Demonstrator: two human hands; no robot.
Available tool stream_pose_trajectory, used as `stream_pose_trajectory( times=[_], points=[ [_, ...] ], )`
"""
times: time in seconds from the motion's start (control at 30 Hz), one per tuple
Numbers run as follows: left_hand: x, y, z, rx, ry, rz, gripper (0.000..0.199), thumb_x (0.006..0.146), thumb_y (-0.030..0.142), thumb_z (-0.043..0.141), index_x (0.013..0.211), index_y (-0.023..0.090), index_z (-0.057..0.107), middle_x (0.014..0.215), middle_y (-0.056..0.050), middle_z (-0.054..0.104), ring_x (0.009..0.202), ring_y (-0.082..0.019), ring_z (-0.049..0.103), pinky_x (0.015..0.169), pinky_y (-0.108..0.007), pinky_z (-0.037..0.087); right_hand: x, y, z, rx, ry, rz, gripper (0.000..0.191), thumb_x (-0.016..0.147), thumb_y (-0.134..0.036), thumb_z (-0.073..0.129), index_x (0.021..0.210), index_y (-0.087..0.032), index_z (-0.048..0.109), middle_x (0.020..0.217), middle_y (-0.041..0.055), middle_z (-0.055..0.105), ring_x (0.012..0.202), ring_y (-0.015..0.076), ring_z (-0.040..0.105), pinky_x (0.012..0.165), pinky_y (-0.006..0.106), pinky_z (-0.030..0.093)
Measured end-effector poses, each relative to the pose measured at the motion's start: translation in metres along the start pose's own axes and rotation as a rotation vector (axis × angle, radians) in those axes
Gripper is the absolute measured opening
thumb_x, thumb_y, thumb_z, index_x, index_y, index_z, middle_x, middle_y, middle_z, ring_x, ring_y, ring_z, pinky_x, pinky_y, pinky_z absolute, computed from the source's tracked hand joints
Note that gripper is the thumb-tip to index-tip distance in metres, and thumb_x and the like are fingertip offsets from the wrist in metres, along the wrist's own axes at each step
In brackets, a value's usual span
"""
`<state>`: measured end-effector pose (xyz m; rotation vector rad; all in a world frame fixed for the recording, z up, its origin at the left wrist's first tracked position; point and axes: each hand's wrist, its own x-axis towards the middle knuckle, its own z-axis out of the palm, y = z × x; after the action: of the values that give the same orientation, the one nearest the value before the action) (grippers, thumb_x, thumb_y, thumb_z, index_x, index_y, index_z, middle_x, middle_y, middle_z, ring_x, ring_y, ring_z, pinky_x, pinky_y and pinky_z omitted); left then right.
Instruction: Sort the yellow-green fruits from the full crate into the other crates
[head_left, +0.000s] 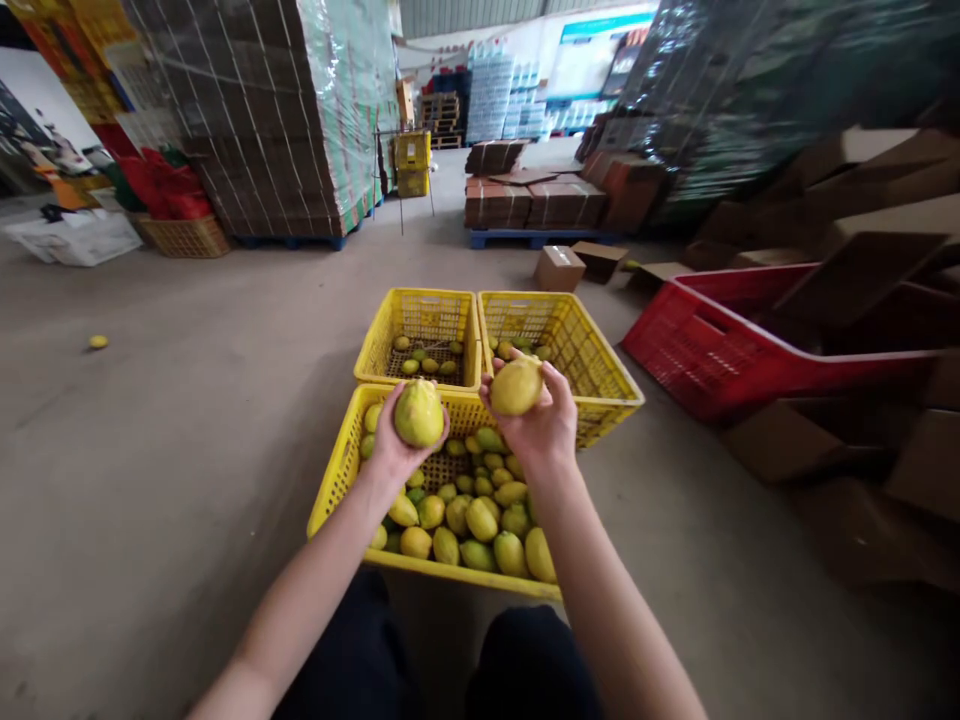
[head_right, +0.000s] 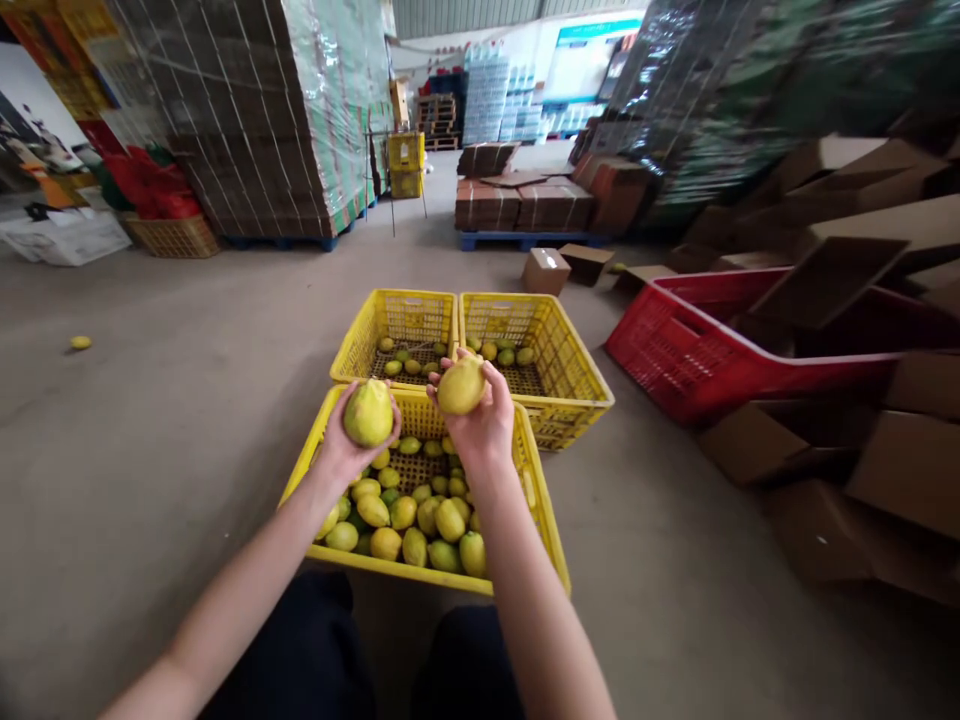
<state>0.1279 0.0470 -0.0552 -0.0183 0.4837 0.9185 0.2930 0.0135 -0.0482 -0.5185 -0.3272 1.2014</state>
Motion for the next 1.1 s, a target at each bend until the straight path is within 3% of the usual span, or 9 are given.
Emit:
stream_pose_trajectory(
  times=[0.1, 0.27, 0.37, 0.47, 0.73, 0.83, 0.93, 1.03, 1.1],
  points=[
    [0.011, -0.024, 0.0, -0.007, 0.064, -0.049, 0.026, 0.096, 0.03, 0.048, 0.107, 0.016, 0.067, 0.084, -0.006, 0.071, 0.073, -0.018, 0.07, 0.07, -0.031, 0.059, -0.018, -0.004, 0.008, 0.0, 0.078, 0.006, 0.028, 0.08, -0.043, 0.067, 0.092, -0.017, 0.067, 0.076, 0.0029, 0.073, 0.06, 0.0157, 0.068, 0.051, 0.024, 0.056],
    [0.016, -0.044, -0.013, 0.05, 0.057, -0.026, 0.023, 0.09, 0.03, 0.054, 0.105, 0.018, 0.068, 0.083, -0.005, 0.073, 0.071, -0.019, 0.07, 0.07, -0.034, 0.059, -0.033, 0.017, -0.014, 0.048, 0.217, 0.16, 0.028, 0.08, -0.045, 0.066, 0.079, -0.017, 0.065, 0.061, 0.0011, 0.067, 0.047, 0.0132, 0.061, 0.039, 0.021, 0.048],
    [0.014, -0.045, -0.02, 0.11, 0.075, 0.033, 0.022, 0.088, 0.036, 0.059, 0.093, 0.017, 0.069, 0.077, -0.005, 0.072, 0.065, -0.018, 0.069, 0.065, -0.03, 0.058, -0.036, 0.023, -0.027, 0.037, 0.23, 0.242, 0.029, 0.08, -0.045, 0.064, 0.073, -0.017, 0.064, 0.057, 0.0018, 0.065, 0.044, 0.0135, 0.058, 0.036, 0.022, 0.044],
    [0.012, -0.042, -0.027, 0.147, 0.122, 0.037, 0.018, 0.087, 0.031, 0.059, 0.084, 0.016, 0.067, 0.071, -0.003, 0.071, 0.06, -0.017, 0.068, 0.064, -0.029, 0.059, -0.037, 0.025, -0.031, -0.022, 0.211, 0.225, 0.034, 0.082, -0.049, 0.061, 0.069, -0.017, 0.063, 0.055, 0.002, 0.064, 0.042, 0.0135, 0.057, 0.034, 0.021, 0.041],
    [0.007, -0.038, -0.029, 0.236, 0.152, -0.006, 0.02, 0.085, 0.024, 0.052, 0.076, 0.016, 0.067, 0.066, -0.006, 0.069, 0.076, -0.024, 0.074, 0.07, -0.036, 0.061, -0.035, 0.043, -0.03, -0.095, 0.317, 0.226, 0.042, 0.087, -0.051, 0.05, 0.062, -0.018, 0.061, 0.051, 0.0013, 0.06, 0.04, 0.0137, 0.053, 0.033, 0.024, 0.041],
    [0.001, -0.034, -0.024, 0.22, 0.175, 0.015, 0.019, 0.084, 0.024, 0.053, 0.074, 0.016, 0.067, 0.066, -0.006, 0.069, 0.081, -0.026, 0.074, 0.075, -0.038, 0.061, -0.032, 0.053, -0.032, -0.154, 0.336, 0.175, 0.043, 0.086, -0.054, 0.051, 0.064, -0.019, 0.063, 0.051, 0.0025, 0.061, 0.045, 0.0176, 0.059, 0.039, 0.028, 0.048],
    [-0.003, -0.029, -0.022, 0.151, 0.195, 0.028, 0.016, 0.082, 0.023, 0.056, 0.074, 0.016, 0.068, 0.072, -0.007, 0.071, 0.09, -0.027, 0.073, 0.082, -0.04, 0.06, -0.029, 0.061, -0.035, -0.246, 0.444, 0.089, 0.046, 0.083, -0.061, 0.054, 0.066, -0.019, 0.064, 0.053, 0.0031, 0.063, 0.055, 0.0209, 0.065, 0.048, 0.032, 0.054],
    [0.0, -0.033, -0.023, 0.088, 0.125, 0.048, 0.019, 0.084, 0.023, 0.053, 0.077, 0.015, 0.069, 0.092, -0.01, 0.075, 0.102, -0.026, 0.071, 0.086, -0.038, 0.059, -0.026, 0.066, -0.036, -0.424, 0.529, -0.111, 0.045, 0.077, -0.064, 0.062, 0.074, -0.019, 0.065, 0.069, 0.0035, 0.07, 0.071, 0.022, 0.068, 0.065, 0.034, 0.057],
    [0.004, -0.041, -0.025, 0.08, 0.097, 0.055, 0.023, 0.087, 0.022, 0.05, 0.081, 0.015, 0.071, 0.097, -0.009, 0.076, 0.102, -0.024, 0.07, 0.087, -0.035, 0.058, -0.024, 0.068, -0.035, -0.568, 0.483, -0.266, 0.045, 0.076, -0.064, 0.063, 0.084, -0.02, 0.069, 0.085, 0.0035, 0.073, 0.085, 0.0224, 0.067, 0.08, 0.035, 0.056]
  ],
)
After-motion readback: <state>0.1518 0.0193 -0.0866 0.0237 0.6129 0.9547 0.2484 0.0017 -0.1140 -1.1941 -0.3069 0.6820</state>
